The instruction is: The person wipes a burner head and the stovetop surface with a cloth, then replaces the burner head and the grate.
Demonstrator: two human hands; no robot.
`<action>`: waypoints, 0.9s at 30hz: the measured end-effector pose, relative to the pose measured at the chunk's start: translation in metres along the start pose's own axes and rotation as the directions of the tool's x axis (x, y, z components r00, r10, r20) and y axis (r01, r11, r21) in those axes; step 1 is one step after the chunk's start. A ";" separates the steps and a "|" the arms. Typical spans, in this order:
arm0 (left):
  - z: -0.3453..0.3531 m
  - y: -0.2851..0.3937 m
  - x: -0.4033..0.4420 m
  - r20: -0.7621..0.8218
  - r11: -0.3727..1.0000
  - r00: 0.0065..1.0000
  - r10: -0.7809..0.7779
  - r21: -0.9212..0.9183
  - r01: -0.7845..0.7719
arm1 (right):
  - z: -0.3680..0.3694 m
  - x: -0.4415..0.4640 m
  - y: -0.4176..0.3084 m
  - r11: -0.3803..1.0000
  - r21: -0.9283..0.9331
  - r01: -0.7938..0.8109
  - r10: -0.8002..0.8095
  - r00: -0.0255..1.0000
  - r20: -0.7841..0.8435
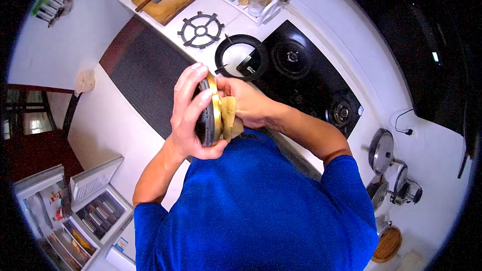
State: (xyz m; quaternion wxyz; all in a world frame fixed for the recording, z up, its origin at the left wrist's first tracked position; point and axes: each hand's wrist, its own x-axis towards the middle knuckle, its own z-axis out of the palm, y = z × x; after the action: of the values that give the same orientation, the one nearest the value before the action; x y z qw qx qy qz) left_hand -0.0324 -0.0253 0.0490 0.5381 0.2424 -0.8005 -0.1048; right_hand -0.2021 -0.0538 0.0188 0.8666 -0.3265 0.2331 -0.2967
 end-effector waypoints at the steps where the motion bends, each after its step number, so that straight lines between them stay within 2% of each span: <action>1: 0.002 0.000 0.000 -0.019 0.994 0.995 -0.096 -0.057 0.095 | 0.000 0.000 -0.005 0.993 -0.093 0.076 -0.077 0.997 0.001; 3: 0.007 0.001 0.000 -0.042 0.954 0.963 -0.267 -0.150 0.258 | -0.001 -0.001 -0.016 0.964 -0.201 0.176 -0.178 0.984 0.011; 4: 0.011 0.007 0.001 -0.050 0.888 0.906 -0.421 -0.228 0.401 | -0.010 0.002 -0.018 0.919 -0.352 0.177 -0.180 0.983 0.024; 6: 0.012 0.016 0.007 -0.005 0.725 0.783 -0.622 -0.382 0.573 | -0.012 -0.001 -0.032 0.879 -0.452 0.151 -0.179 0.984 -0.019; 7: 0.013 0.012 0.004 0.020 0.726 0.779 -0.626 -0.349 0.592 | -0.012 -0.002 -0.033 0.856 -0.486 0.179 -0.208 0.978 -0.005; 8: 0.011 0.009 0.003 0.067 0.717 0.773 -0.631 -0.331 0.614 | -0.019 -0.002 -0.035 0.719 -0.659 0.222 -0.214 0.972 0.094; 10: 0.008 0.009 0.006 0.126 0.608 0.708 -0.694 -0.422 0.672 | -0.006 -0.007 -0.051 0.403 -0.870 0.283 -0.355 0.925 0.136; 11: 0.008 0.005 0.001 0.151 0.556 0.687 -0.711 -0.479 0.680 | 0.007 -0.013 -0.063 0.306 -0.932 0.196 -0.310 0.946 0.098; 12: 0.007 0.009 0.005 0.149 0.559 0.687 -0.711 -0.472 0.681 | 0.005 -0.012 -0.062 0.308 -0.929 0.203 -0.311 0.945 0.103; 14: 0.007 0.019 0.014 0.230 0.278 0.574 -0.786 -0.697 0.661 | -0.001 -0.007 -0.058 -0.042 -0.924 0.380 -0.440 0.823 0.359; 15: 0.008 0.013 0.010 0.242 0.210 0.566 -0.788 -0.759 0.617 | 0.005 -0.009 -0.064 -0.055 -0.916 0.398 -0.414 0.826 0.383; 16: 0.007 0.012 0.008 0.241 0.212 0.563 -0.790 -0.756 0.620 | 0.007 -0.009 -0.066 -0.052 -0.915 0.401 -0.415 0.824 0.385; 17: 0.005 0.012 0.008 0.331 0.054 0.506 -0.796 -0.794 0.606 | 0.007 -0.008 -0.069 -0.173 -0.856 0.488 -0.393 0.762 0.514; 18: 0.002 0.013 0.009 0.422 -0.104 0.452 -0.786 -0.811 0.576 | 0.008 -0.007 -0.072 -0.290 -0.774 0.563 -0.355 0.688 0.633; 19: 0.000 0.014 0.011 0.419 -0.101 0.450 -0.789 -0.811 0.577 | 0.014 -0.009 -0.076 -0.392 -0.708 0.588 -0.271 0.661 0.700; 20: -0.003 0.015 0.013 0.504 -0.223 0.378 -0.777 -0.781 0.583 | 0.015 -0.008 -0.077 -0.389 -0.706 0.592 -0.271 0.659 0.702; 22: -0.007 0.016 0.015 0.660 -0.455 0.236 -0.713 -0.692 0.561 | 0.018 -0.007 -0.079 -0.564 -0.516 0.645 -0.098 0.568 0.817; 23: -0.006 0.015 0.015 0.696 -0.527 0.147 -0.703 -0.648 0.549 | 0.021 -0.008 -0.081 -0.623 -0.433 0.651 -0.036 0.530 0.847; 24: -0.007 0.012 0.014 0.692 -0.525 0.147 -0.706 -0.652 0.548 | 0.024 -0.008 -0.083 -0.622 -0.430 0.654 -0.033 0.526 0.850; 26: -0.011 0.008 0.011 0.829 -0.686 0.125 -0.544 -0.526 0.503 | 0.029 -0.010 -0.086 -0.645 -0.268 0.716 0.078 0.411 0.908; 27: -0.012 0.008 0.011 0.821 -0.670 0.118 -0.559 -0.531 0.519 | 0.030 -0.011 -0.088 -0.618 -0.288 0.731 0.101 0.438 0.893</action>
State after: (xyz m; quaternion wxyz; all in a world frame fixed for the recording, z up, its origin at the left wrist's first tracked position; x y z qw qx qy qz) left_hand -0.0271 -0.0223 0.0660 0.3138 0.2935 -0.0895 -0.8985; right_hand -0.2237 -0.0873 0.1036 -0.0272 -0.9701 -0.0720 -0.2301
